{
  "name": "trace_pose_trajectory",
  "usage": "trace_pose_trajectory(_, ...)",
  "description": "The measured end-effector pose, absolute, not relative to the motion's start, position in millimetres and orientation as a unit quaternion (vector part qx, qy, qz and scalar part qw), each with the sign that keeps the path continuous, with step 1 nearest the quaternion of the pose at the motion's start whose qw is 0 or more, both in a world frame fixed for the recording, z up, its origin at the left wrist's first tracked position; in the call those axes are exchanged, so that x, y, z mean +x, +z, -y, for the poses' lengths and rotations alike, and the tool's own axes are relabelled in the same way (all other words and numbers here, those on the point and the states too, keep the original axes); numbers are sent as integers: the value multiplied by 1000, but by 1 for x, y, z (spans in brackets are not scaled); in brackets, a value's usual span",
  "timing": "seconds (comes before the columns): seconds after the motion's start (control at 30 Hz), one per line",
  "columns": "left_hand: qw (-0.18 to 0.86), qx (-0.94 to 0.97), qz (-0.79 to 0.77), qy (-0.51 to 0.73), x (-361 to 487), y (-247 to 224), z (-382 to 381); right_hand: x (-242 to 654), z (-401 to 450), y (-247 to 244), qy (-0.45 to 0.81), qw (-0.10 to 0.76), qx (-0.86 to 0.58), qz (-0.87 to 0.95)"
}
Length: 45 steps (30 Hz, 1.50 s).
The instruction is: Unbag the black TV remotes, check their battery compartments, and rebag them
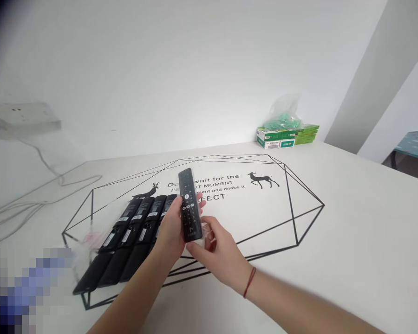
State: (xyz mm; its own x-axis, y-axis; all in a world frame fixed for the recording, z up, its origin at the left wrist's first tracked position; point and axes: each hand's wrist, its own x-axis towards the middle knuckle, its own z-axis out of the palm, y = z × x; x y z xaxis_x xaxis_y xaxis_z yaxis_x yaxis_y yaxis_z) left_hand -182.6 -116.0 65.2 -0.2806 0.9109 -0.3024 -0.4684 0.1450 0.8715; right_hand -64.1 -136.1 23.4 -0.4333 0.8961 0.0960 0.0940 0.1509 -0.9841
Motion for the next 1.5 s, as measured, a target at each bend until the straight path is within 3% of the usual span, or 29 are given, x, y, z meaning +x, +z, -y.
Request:
trace_pose_trajectory(0.2, 627, 149, -510, 570, -184, 63, 117, -59, 127, 15, 503, 421, -362, 663)
trace_pose_trajectory(0.77, 530, 253, -502, 634, -184, 58, 117, -53, 122, 24, 448, 421, -389, 686)
trace_pose_trajectory(0.9, 488, 251, -492, 676, -194, 62, 112, -54, 126, 23, 500, 403, -369, 672)
trace_pose_trajectory(1.17, 544, 280, -446, 653, -189, 69, 121, -54, 126, 29, 766, 338, -283, 468)
trace_pose_trajectory(1.5, 544, 249, -413, 686, -191, 73, 125, -55, 135, 34, 821, 242, -288, 429)
